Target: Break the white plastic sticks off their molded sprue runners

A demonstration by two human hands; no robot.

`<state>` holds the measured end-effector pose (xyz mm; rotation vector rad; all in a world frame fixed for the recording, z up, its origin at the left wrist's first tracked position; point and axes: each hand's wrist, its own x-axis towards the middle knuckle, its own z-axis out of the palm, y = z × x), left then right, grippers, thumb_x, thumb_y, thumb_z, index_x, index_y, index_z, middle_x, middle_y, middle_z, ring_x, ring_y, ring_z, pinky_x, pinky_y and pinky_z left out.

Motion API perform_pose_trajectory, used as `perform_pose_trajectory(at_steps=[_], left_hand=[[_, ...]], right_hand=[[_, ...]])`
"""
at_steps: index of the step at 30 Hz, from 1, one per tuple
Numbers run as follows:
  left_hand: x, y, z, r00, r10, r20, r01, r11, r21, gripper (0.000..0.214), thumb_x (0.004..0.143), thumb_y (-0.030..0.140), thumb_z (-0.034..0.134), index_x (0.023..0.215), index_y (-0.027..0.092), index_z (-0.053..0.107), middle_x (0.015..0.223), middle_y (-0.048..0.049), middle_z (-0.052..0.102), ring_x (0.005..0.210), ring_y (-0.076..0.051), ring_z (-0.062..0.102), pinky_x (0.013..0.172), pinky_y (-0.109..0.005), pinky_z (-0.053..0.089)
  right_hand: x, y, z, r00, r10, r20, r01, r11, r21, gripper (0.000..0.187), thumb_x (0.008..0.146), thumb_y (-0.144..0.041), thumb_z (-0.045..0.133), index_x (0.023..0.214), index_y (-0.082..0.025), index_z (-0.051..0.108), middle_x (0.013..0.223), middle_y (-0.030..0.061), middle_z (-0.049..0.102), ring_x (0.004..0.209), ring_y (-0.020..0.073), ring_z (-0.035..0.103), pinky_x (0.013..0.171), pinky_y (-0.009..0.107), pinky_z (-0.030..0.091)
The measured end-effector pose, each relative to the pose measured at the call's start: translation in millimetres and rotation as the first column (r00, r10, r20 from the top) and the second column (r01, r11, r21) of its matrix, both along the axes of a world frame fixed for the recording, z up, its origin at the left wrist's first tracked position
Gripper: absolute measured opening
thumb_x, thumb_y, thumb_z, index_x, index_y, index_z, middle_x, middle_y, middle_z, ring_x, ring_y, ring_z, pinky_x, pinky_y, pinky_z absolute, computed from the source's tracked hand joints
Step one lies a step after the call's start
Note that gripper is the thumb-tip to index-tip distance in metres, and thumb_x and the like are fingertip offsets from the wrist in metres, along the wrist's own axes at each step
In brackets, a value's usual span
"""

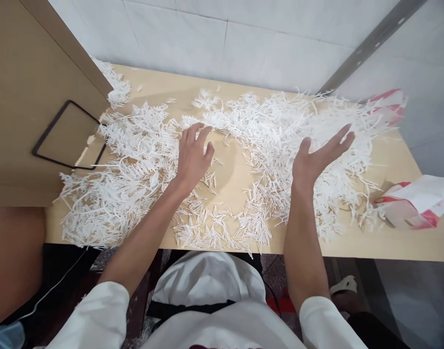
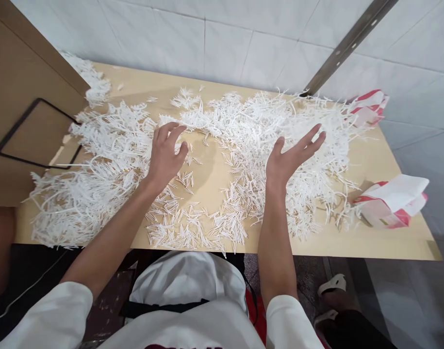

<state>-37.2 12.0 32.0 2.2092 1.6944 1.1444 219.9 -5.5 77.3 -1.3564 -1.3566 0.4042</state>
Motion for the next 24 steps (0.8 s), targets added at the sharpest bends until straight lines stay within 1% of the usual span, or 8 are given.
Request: perform_pose_trajectory(at_steps=[6, 9, 11, 14, 17, 20, 22, 24], left_hand=[[-2.0, 51.3, -1.3, 0.98, -0.128, -0.153, 0.119, 0.991, -0.067, 0.03, 0.08, 0.027, 0.058, 0.109, 0.025, 0.059, 0.128, -0.0102, 0.055, 0.128, -0.032, 0.042, 0.105, -0.055, 0.031], [-4.8, 76.3, -3.8, 0.989, -0.055, -0.14, 0.041, 0.993, -0.107, 0.012, 0.083, 0.031, 0.056, 0.084, 0.019, 0.058, 0.111, -0.011, 0.059, 0.12, -0.033, 0.046, 0.104, -0.056, 0.03], [-9.1, 88.1, 3.9, 0.998, 0.053, -0.032, -0.055, 0.996, -0.067, 0.016, 0.087, 0.035, 0.055, 0.08, 0.021, 0.053, 0.105, -0.0067, 0.059, 0.116, -0.027, 0.046, 0.105, -0.052, 0.03], [-24.1, 95.5, 36.5, 0.937, 0.273, 0.219, -0.296, 0.952, 0.076, 0.027, 0.085, 0.035, 0.062, 0.074, 0.021, 0.042, 0.104, -0.0011, 0.054, 0.109, -0.017, 0.046, 0.101, -0.04, 0.037], [-46.5, 84.4, 85.7, 0.893, 0.184, 0.41, -0.334, 0.883, 0.33, 0.025, 0.09, 0.027, 0.053, 0.07, 0.021, 0.039, 0.103, -0.0023, 0.053, 0.102, -0.013, 0.053, 0.078, -0.03, 0.048], [-57.9, 52.0, 122.4, 0.971, -0.062, 0.233, -0.089, 0.805, 0.586, 0.021, 0.093, 0.024, 0.043, 0.072, 0.023, 0.043, 0.103, 0.0038, 0.059, 0.101, -0.013, 0.058, 0.078, -0.031, 0.05], [-51.9, 23.2, 124.1, 0.969, -0.245, 0.044, 0.127, 0.637, 0.76, 0.019, 0.09, 0.019, 0.043, 0.071, 0.021, 0.042, 0.097, 0.004, 0.064, 0.095, -0.012, 0.06, 0.081, -0.031, 0.05], [-38.4, -4.0, 104.8, 0.972, -0.235, 0.013, 0.188, 0.809, 0.556, 0.016, 0.087, 0.018, 0.049, 0.071, 0.021, 0.044, 0.101, 0.0012, 0.066, 0.101, -0.013, 0.062, 0.086, -0.032, 0.051]], right_hand=[[4.4, -9.2, -2.2, 0.957, -0.289, 0.012, 0.284, 0.946, 0.153, 0.04, 0.089, -0.053, 0.044, 0.122, -0.034, 0.055, 0.121, 0.0098, 0.054, 0.121, 0.0329, 0.053, 0.075, 0.05, 0.055], [11.6, -3.3, -15.2, 0.814, -0.577, -0.073, 0.562, 0.749, 0.352, 0.037, 0.091, -0.052, 0.037, 0.12, -0.034, 0.052, 0.123, 0.0088, 0.047, 0.128, 0.0333, 0.046, 0.088, 0.058, 0.049], [15.3, 3.9, -24.9, 0.774, -0.62, -0.128, 0.608, 0.672, 0.423, 0.032, 0.091, -0.051, 0.034, 0.112, -0.034, 0.051, 0.112, 0.007, 0.048, 0.122, 0.0322, 0.048, 0.094, 0.062, 0.043], [14.0, 11.0, -35.4, 0.855, -0.495, -0.157, 0.506, 0.727, 0.464, 0.028, 0.09, -0.05, 0.034, 0.105, -0.033, 0.05, 0.105, 0.0061, 0.045, 0.119, 0.0319, 0.047, 0.093, 0.061, 0.041], [1.6, 8.2, -35.1, 0.919, -0.363, -0.152, 0.39, 0.789, 0.475, 0.026, 0.088, -0.051, 0.039, 0.098, -0.031, 0.053, 0.101, 0.0063, 0.045, 0.116, 0.0306, 0.048, 0.088, 0.055, 0.044], [-19.0, -1.4, -24.8, 0.977, -0.193, -0.094, 0.215, 0.889, 0.404, 0.023, 0.087, -0.049, 0.047, 0.089, -0.028, 0.058, 0.094, 0.0045, 0.051, 0.1, 0.0244, 0.056, 0.083, 0.048, 0.048], [-34.9, -7.7, -17.7, 0.992, 0.087, -0.087, -0.061, 0.964, 0.26, 0.022, 0.088, -0.046, 0.05, 0.095, -0.029, 0.061, 0.094, 0.0025, 0.058, 0.083, 0.0179, 0.06, 0.077, 0.042, 0.051], [-50.4, -12.1, -15.3, 0.922, 0.361, -0.144, -0.349, 0.932, 0.098, 0.032, 0.089, -0.051, 0.047, 0.116, -0.034, 0.055, 0.107, 0.0021, 0.062, 0.082, 0.016, 0.063, 0.071, 0.037, 0.052]])
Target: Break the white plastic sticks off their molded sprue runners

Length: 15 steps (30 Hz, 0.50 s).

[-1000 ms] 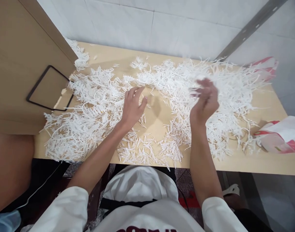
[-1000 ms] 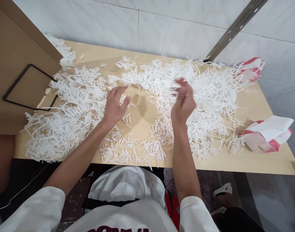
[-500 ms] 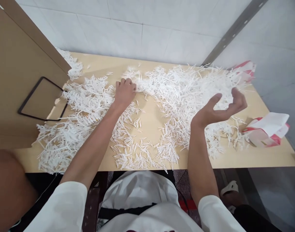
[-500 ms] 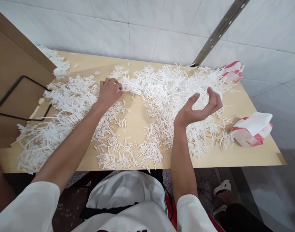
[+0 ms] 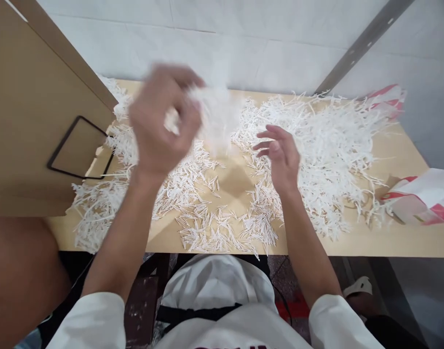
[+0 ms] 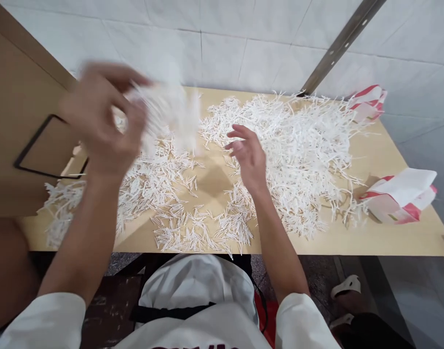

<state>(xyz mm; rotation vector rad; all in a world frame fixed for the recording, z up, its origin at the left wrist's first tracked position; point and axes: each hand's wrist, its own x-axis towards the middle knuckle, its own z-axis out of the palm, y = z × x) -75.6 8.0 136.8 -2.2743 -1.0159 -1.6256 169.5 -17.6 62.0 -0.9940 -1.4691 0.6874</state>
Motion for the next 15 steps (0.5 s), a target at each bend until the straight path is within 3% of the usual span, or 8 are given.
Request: perform_pose_trajectory(at_steps=[2, 3, 4, 6, 8, 10, 12, 15], left_hand=[[13.3, -19.3, -32.2, 0.961, -0.102, -0.258, 0.059, 0.984, -0.17, 0.014, 0.087, 0.021, 0.046, 0.073, 0.021, 0.048, 0.104, 0.0012, 0.067, 0.106, -0.015, 0.061, 0.093, -0.036, 0.046], [17.9, -25.3, -48.7, 0.914, -0.169, -0.368, 0.072, 0.962, -0.262, 0.008, 0.085, 0.022, 0.046, 0.082, 0.022, 0.053, 0.109, -0.0001, 0.067, 0.108, -0.018, 0.061, 0.096, -0.039, 0.043], [20.6, -29.2, -63.1, 0.89, -0.21, -0.405, 0.052, 0.928, -0.368, 0.017, 0.084, 0.022, 0.047, 0.097, 0.022, 0.056, 0.112, -0.0024, 0.066, 0.109, -0.02, 0.06, 0.099, -0.041, 0.041], [21.3, -32.7, -81.0, 0.917, -0.208, -0.341, 0.005, 0.86, -0.511, 0.049, 0.079, 0.022, 0.049, 0.128, 0.022, 0.045, 0.121, -0.0066, 0.063, 0.112, -0.024, 0.058, 0.1, -0.045, 0.039], [19.6, -33.9, -83.1, 0.952, -0.201, -0.23, 0.04, 0.829, -0.558, 0.06, 0.078, 0.021, 0.048, 0.137, 0.023, 0.036, 0.136, -0.0092, 0.051, 0.126, -0.027, 0.048, 0.104, -0.046, 0.036], [21.6, -34.8, -76.6, 0.936, -0.337, -0.099, 0.219, 0.78, -0.586, 0.056, 0.081, 0.024, 0.048, 0.136, 0.026, 0.038, 0.143, -0.0071, 0.044, 0.133, -0.027, 0.04, 0.107, -0.045, 0.035], [29.6, -35.2, -72.6, 0.878, -0.477, 0.031, 0.375, 0.647, -0.664, 0.056, 0.085, 0.029, 0.05, 0.138, 0.031, 0.035, 0.143, -0.0057, 0.044, 0.13, -0.025, 0.044, 0.104, -0.042, 0.04], [45.6, -33.5, -82.8, 0.928, -0.302, 0.22, 0.366, 0.618, -0.695, 0.063, 0.082, 0.04, 0.06, 0.138, 0.029, 0.033, 0.135, -0.0094, 0.049, 0.112, -0.02, 0.056, 0.09, -0.034, 0.049]], right_hand=[[-13.0, -2.2, -3.8, 0.989, 0.148, 0.02, -0.146, 0.986, -0.083, 0.044, 0.087, -0.058, 0.047, 0.125, -0.036, 0.048, 0.114, 0.0019, 0.063, 0.083, 0.0154, 0.063, 0.067, 0.034, 0.053], [-18.1, -2.6, -7.5, 0.983, 0.18, 0.044, -0.174, 0.978, -0.113, 0.047, 0.086, -0.06, 0.049, 0.126, -0.036, 0.047, 0.113, 0.0017, 0.064, 0.083, 0.0152, 0.063, 0.067, 0.032, 0.053], [-22.2, -2.7, -11.8, 0.979, 0.19, 0.075, -0.178, 0.974, -0.14, 0.047, 0.084, -0.059, 0.052, 0.125, -0.034, 0.05, 0.111, 0.0013, 0.065, 0.084, 0.0149, 0.063, 0.068, 0.031, 0.053], [-27.9, -2.4, -20.3, 0.972, 0.18, 0.151, -0.153, 0.972, -0.178, 0.038, 0.084, -0.055, 0.055, 0.113, -0.03, 0.059, 0.104, 0.0006, 0.067, 0.081, 0.0135, 0.063, 0.068, 0.029, 0.053], [-31.9, -2.3, -26.8, 0.96, 0.165, 0.226, -0.126, 0.976, -0.176, 0.03, 0.087, -0.051, 0.053, 0.103, -0.028, 0.064, 0.103, 0.0006, 0.067, 0.079, 0.0123, 0.062, 0.067, 0.028, 0.052], [-35.6, -2.7, -31.1, 0.953, 0.112, 0.281, -0.082, 0.99, -0.114, 0.027, 0.089, -0.048, 0.051, 0.099, -0.029, 0.067, 0.109, 0.0013, 0.065, 0.084, 0.0129, 0.061, 0.067, 0.029, 0.052], [-38.6, -3.7, -34.1, 0.95, 0.014, 0.312, -0.01, 1.0, -0.015, 0.024, 0.088, -0.047, 0.054, 0.097, -0.031, 0.068, 0.109, 0.002, 0.062, 0.09, 0.0144, 0.06, 0.069, 0.03, 0.052], [-38.5, -4.4, -36.6, 0.936, -0.098, 0.338, 0.075, 0.994, 0.08, 0.021, 0.084, -0.048, 0.06, 0.09, -0.031, 0.07, 0.091, 0.001, 0.063, 0.082, 0.0143, 0.06, 0.069, 0.032, 0.051]])
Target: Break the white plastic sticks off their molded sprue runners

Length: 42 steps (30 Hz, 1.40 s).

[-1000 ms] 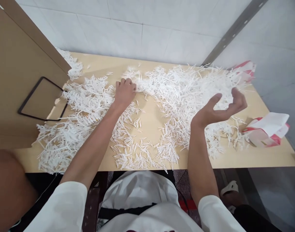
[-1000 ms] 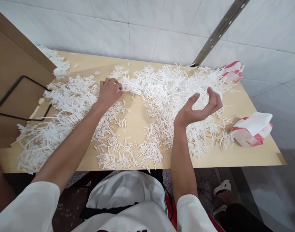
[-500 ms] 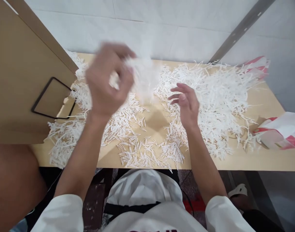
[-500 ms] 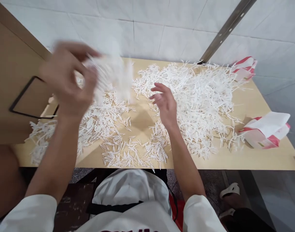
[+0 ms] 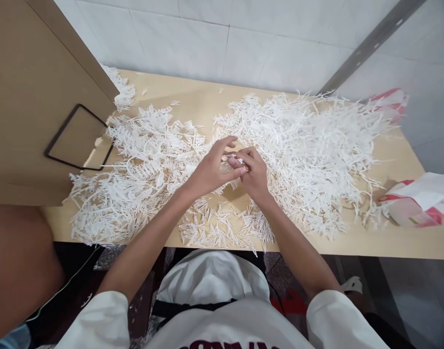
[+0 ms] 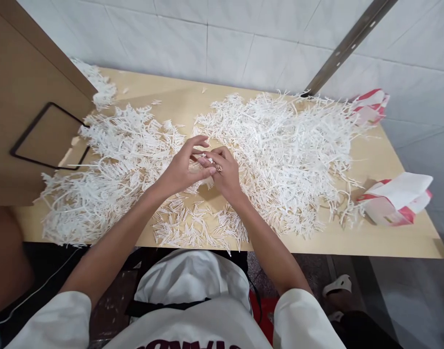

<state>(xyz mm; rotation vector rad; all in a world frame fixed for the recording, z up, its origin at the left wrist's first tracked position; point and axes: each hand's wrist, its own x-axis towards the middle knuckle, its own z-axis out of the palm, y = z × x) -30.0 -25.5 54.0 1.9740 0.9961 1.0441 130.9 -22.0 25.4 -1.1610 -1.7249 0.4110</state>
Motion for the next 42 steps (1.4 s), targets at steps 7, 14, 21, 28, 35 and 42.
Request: perform_pose_trajectory(at_steps=[7, 14, 21, 28, 35, 42], left_hand=[[8.0, 3.3, -31.8, 0.946, 0.112, -0.304, -0.119, 0.993, -0.005, 0.039, 0.083, 0.056, 0.056, 0.098, 0.021, 0.065, 0.074, -0.0014, 0.064, 0.068, -0.013, 0.056, 0.067, -0.028, 0.042], [14.1, 2.4, -33.6, 0.941, 0.249, -0.23, -0.234, 0.968, 0.089, 0.029, 0.09, 0.035, 0.051, 0.114, 0.022, 0.06, 0.078, 0.0001, 0.063, 0.059, -0.009, 0.05, 0.064, -0.026, 0.042], [8.0, 7.4, -33.6, 0.991, 0.127, 0.03, -0.125, 0.99, -0.068, 0.023, 0.086, 0.022, 0.055, 0.108, 0.023, 0.06, 0.082, 0.0003, 0.061, 0.064, -0.009, 0.051, 0.061, -0.022, 0.042], [13.8, 2.2, -29.3, 0.986, 0.089, 0.142, -0.04, 0.948, -0.317, 0.03, 0.081, 0.047, 0.063, 0.093, 0.02, 0.067, 0.059, 0.0042, 0.047, 0.05, -0.006, 0.034, 0.047, -0.021, 0.027], [19.1, 2.4, -33.8, 0.976, 0.16, 0.148, -0.111, 0.95, -0.291, 0.024, 0.081, 0.043, 0.064, 0.083, 0.019, 0.063, 0.056, 0.0057, 0.044, 0.047, -0.005, 0.029, 0.046, -0.022, 0.023], [24.7, 2.3, -29.9, 0.982, 0.132, 0.136, -0.092, 0.959, -0.269, 0.024, 0.084, 0.037, 0.058, 0.07, 0.019, 0.051, 0.054, 0.0055, 0.04, 0.048, -0.007, 0.034, 0.046, -0.022, 0.027]], right_hand=[[16.2, 4.3, 7.1, 0.998, -0.011, -0.056, 0.009, 0.999, -0.038, 0.024, 0.08, -0.046, 0.066, 0.073, -0.024, 0.068, 0.069, -0.0028, 0.066, 0.061, 0.0093, 0.056, 0.06, 0.027, 0.045], [20.2, 9.6, 7.7, 0.973, 0.041, -0.228, -0.092, 0.972, -0.216, 0.023, 0.079, -0.046, 0.066, 0.084, -0.024, 0.066, 0.078, -0.0025, 0.066, 0.065, 0.0085, 0.057, 0.063, 0.025, 0.048], [15.8, 8.9, 6.7, 0.946, 0.139, -0.293, -0.229, 0.926, -0.3, 0.02, 0.082, -0.041, 0.063, 0.087, -0.023, 0.059, 0.075, -0.0032, 0.061, 0.065, 0.008, 0.056, 0.061, 0.024, 0.045], [16.4, 3.2, 4.5, 0.996, 0.074, 0.051, -0.064, 0.981, -0.182, 0.019, 0.091, -0.041, 0.046, 0.085, -0.024, 0.05, 0.068, -0.0046, 0.054, 0.057, 0.0076, 0.049, 0.057, 0.025, 0.038], [10.3, -0.9, 0.4, 0.999, 0.025, 0.035, -0.016, 0.975, -0.22, 0.023, 0.093, -0.048, 0.042, 0.092, -0.025, 0.046, 0.069, -0.0046, 0.054, 0.055, 0.0082, 0.047, 0.056, 0.026, 0.036], [-5.9, 1.0, -12.6, 0.892, -0.121, -0.436, -0.072, 0.914, -0.4, 0.033, 0.089, -0.057, 0.044, 0.081, -0.025, 0.045, 0.068, -0.004, 0.043, 0.058, 0.0081, 0.042, 0.054, 0.021, 0.04]])
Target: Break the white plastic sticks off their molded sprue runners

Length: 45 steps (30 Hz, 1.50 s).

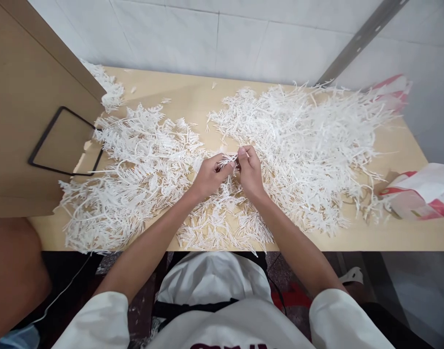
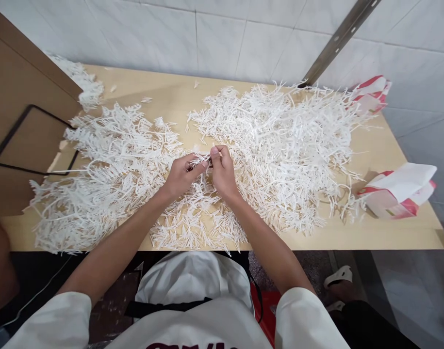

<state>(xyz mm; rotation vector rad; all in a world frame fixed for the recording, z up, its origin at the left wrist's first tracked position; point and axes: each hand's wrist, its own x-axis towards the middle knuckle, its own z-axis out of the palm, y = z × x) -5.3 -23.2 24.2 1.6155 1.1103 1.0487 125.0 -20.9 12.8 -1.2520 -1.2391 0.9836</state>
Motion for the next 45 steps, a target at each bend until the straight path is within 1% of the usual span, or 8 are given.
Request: perform_pose_trajectory(at_steps=[4, 11, 17, 22, 27, 33, 42, 45], left_hand=[[-2.7, 4.8, -4.9, 0.999, -0.024, 0.046, 0.028, 0.996, -0.085, 0.03, 0.082, 0.042, 0.058, 0.067, 0.019, 0.046, 0.049, 0.0074, 0.034, 0.043, -0.006, 0.03, 0.042, -0.022, 0.022], [-1.3, 9.1, -11.5, 0.978, 0.002, 0.207, 0.044, 0.975, -0.218, 0.025, 0.078, 0.04, 0.062, 0.072, 0.018, 0.051, 0.052, 0.0069, 0.036, 0.045, -0.005, 0.033, 0.04, -0.019, 0.025], [-1.7, 9.8, -12.6, 0.924, 0.173, 0.34, -0.033, 0.924, -0.38, 0.024, 0.075, 0.031, 0.063, 0.066, 0.018, 0.045, 0.057, 0.0061, 0.038, 0.044, -0.003, 0.035, 0.038, -0.018, 0.03], [1.9, 8.5, -12.4, 0.953, 0.102, 0.284, -0.035, 0.972, -0.232, 0.022, 0.078, 0.039, 0.064, 0.078, 0.019, 0.055, 0.064, 0.0045, 0.047, 0.053, -0.005, 0.043, 0.047, -0.019, 0.04], [-2.0, 11.2, -10.0, 0.99, 0.122, -0.071, -0.113, 0.986, 0.122, 0.01, 0.082, 0.029, 0.06, 0.086, 0.02, 0.061, 0.093, -0.0025, 0.06, 0.081, -0.011, 0.056, 0.069, -0.023, 0.048], [-3.2, 12.0, -13.2, 0.967, 0.092, -0.238, -0.049, 0.983, 0.179, 0.01, 0.084, 0.027, 0.053, 0.081, 0.019, 0.059, 0.073, 0.0013, 0.061, 0.063, -0.009, 0.05, 0.062, -0.024, 0.04], [-1.8, 8.9, -14.5, 0.969, 0.112, -0.221, -0.076, 0.983, 0.166, 0.021, 0.079, 0.027, 0.056, 0.063, 0.019, 0.045, 0.056, 0.0044, 0.043, 0.051, -0.008, 0.035, 0.052, -0.025, 0.029], [-3.6, 8.0, -13.4, 0.975, 0.09, -0.202, -0.061, 0.988, 0.145, 0.02, 0.081, 0.033, 0.056, 0.068, 0.018, 0.05, 0.06, 0.0035, 0.047, 0.052, -0.008, 0.038, 0.053, -0.025, 0.03]], right_hand=[[-2.5, 4.4, -6.4, 0.974, -0.008, -0.225, -0.026, 0.989, -0.147, 0.035, 0.084, -0.058, 0.052, 0.078, -0.025, 0.042, 0.066, -0.0054, 0.04, 0.048, 0.0058, 0.036, 0.043, 0.02, 0.035], [-9.4, 5.3, -10.7, 0.941, -0.02, -0.338, -0.056, 0.975, -0.213, 0.037, 0.079, -0.056, 0.058, 0.077, -0.025, 0.039, 0.066, -0.0065, 0.044, 0.042, 0.0039, 0.035, 0.036, 0.02, 0.031], [26.4, 29.6, -14.2, 0.896, -0.095, -0.433, 0.055, 0.993, -0.104, 0.039, 0.084, -0.062, 0.048, 0.078, -0.024, 0.042, 0.077, -0.0019, 0.064, 0.05, 0.0062, 0.052, 0.046, 0.021, 0.045], [44.1, 33.4, -2.4, 0.97, 0.014, -0.243, -0.01, 1.0, 0.018, 0.031, 0.082, -0.054, 0.059, 0.09, -0.025, 0.055, 0.081, -0.0029, 0.066, 0.054, 0.0055, 0.056, 0.053, 0.021, 0.048], [23.0, 18.7, 4.7, 0.981, 0.188, 0.055, -0.19, 0.981, 0.036, 0.036, 0.086, -0.056, 0.05, 0.098, -0.025, 0.065, 0.091, 0.001, 0.067, 0.073, 0.0094, 0.06, 0.063, 0.024, 0.049], [21.7, 13.1, 5.8, 0.897, 0.077, 0.436, -0.176, 0.966, 0.191, 0.036, 0.085, -0.055, 0.054, 0.075, -0.022, 0.063, 0.072, -0.0011, 0.062, 0.067, 0.0103, 0.053, 0.065, 0.027, 0.042], [21.7, 25.9, -13.2, 0.982, -0.189, -0.028, 0.191, 0.973, 0.132, 0.048, 0.088, -0.067, 0.032, 0.081, -0.024, 0.052, 0.065, -0.004, 0.053, 0.048, 0.0063, 0.05, 0.047, 0.022, 0.039], [30.8, 33.3, -13.9, 0.987, -0.155, -0.031, 0.158, 0.973, 0.168, 0.049, 0.086, -0.068, 0.034, 0.083, -0.024, 0.053, 0.07, -0.003, 0.055, 0.052, 0.0064, 0.054, 0.051, 0.022, 0.043]])
